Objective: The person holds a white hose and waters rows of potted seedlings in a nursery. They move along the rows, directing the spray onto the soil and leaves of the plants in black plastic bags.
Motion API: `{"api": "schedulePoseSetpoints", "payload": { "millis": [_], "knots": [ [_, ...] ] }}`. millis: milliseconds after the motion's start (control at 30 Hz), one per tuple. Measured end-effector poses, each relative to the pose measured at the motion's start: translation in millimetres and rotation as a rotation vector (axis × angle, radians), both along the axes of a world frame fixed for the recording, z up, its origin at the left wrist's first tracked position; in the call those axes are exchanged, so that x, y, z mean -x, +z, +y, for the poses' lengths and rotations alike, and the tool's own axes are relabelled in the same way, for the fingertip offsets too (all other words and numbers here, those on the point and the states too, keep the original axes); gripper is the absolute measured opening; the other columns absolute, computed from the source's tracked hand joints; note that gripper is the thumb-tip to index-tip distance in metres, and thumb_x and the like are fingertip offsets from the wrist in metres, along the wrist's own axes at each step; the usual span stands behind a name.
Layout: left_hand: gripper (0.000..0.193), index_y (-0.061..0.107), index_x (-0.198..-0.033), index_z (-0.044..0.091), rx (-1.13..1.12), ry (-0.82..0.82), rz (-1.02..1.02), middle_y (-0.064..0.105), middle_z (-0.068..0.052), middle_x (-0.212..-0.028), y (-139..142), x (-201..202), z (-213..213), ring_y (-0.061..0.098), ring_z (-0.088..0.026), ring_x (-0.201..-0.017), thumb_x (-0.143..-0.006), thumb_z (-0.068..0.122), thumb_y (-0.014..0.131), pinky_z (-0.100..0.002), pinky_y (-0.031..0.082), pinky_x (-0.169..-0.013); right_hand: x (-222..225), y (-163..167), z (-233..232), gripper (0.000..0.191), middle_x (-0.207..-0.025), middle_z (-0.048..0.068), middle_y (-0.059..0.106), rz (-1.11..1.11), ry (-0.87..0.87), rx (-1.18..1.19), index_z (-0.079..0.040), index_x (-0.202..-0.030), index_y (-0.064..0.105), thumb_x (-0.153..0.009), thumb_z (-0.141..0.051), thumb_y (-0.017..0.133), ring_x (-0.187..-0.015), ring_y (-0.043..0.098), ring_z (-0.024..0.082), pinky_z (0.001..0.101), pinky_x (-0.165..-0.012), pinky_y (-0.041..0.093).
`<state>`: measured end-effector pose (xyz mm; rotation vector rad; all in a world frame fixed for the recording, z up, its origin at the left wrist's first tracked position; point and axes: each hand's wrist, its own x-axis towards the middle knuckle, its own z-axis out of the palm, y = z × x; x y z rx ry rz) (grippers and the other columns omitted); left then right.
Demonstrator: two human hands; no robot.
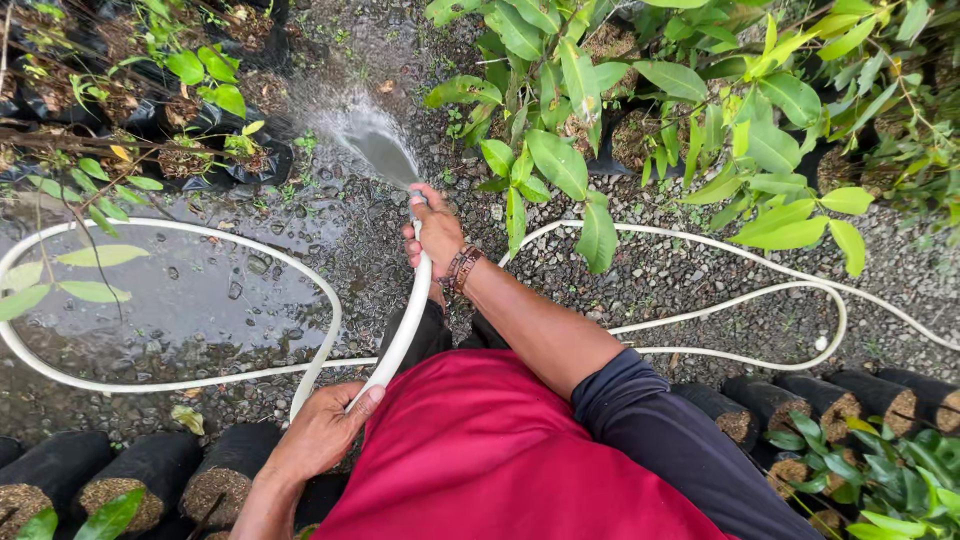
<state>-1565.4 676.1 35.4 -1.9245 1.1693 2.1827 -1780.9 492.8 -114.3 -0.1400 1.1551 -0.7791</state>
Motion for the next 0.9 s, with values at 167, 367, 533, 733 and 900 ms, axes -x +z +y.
{"api": "schedulePoseSetpoints", "payload": {
  "millis": [167,367,533,733,900],
  "knots": [
    [0.043,0.078,-0.111,0.005,0.182,-0.034,0.016,0.074,-0.006,-0.077,2.3,1.3,1.0,0.062,-0.012,-0.074,-0.098,0.041,0.058,-0.032,0.053,-0.073,-5.9,16.4,-14.6,0.025,-0.070,0.004,0.049,-0.053,0.049,0.027,-0.034,-0.133,0.050,-0.108,-0.027,0.046,-0.044,0.041,0.012,0.0306,-0.036,0.039],
    [0.044,0.079,-0.107,0.006,0.148,0.071,-0.002,0.079,-0.008,-0.079,31.4,13.5,-2.9,0.066,-0.012,-0.074,-0.096,0.044,0.060,-0.033,0.054,-0.074,-17.3,26.4,-29.5,0.029,-0.073,0.006,0.052,-0.125,0.248,0.044,-0.034,-0.135,0.049,-0.108,-0.024,0.043,-0.046,0.041,0.012,0.0299,-0.038,0.038],
    [0.044,0.077,-0.102,0.006,0.187,0.059,-0.135,0.074,-0.013,-0.076,50.3,17.5,-11.2,0.065,-0.020,-0.070,-0.096,0.047,0.062,-0.037,0.053,-0.071,-16.1,27.7,-40.0,0.029,-0.073,0.005,0.050,-0.164,0.279,-0.002,-0.033,-0.134,0.049,-0.107,-0.024,0.043,-0.045,0.039,0.011,0.0287,-0.037,0.035],
    [0.043,0.077,-0.101,0.010,0.281,0.170,-0.192,0.071,-0.016,-0.074,68.0,35.9,-19.9,0.066,-0.029,-0.067,-0.093,0.049,0.060,-0.042,0.052,-0.068,-37.5,25.7,-69.5,0.028,-0.073,0.004,0.049,-0.182,0.483,-0.086,-0.034,-0.134,0.049,-0.107,-0.025,0.044,-0.047,0.038,0.011,0.0278,-0.039,0.035],
    [0.046,0.076,-0.096,0.007,0.256,0.248,-0.275,0.069,-0.018,-0.071,84.8,57.8,-42.5,0.064,-0.033,-0.066,-0.094,0.051,0.061,-0.043,0.052,-0.069,-51.0,25.3,-99.1,0.029,-0.073,0.004,0.049,-0.276,0.602,-0.110,-0.035,-0.134,0.049,-0.107,-0.026,0.044,-0.047,0.038,0.010,0.0261,-0.039,0.034]
  ]
}}
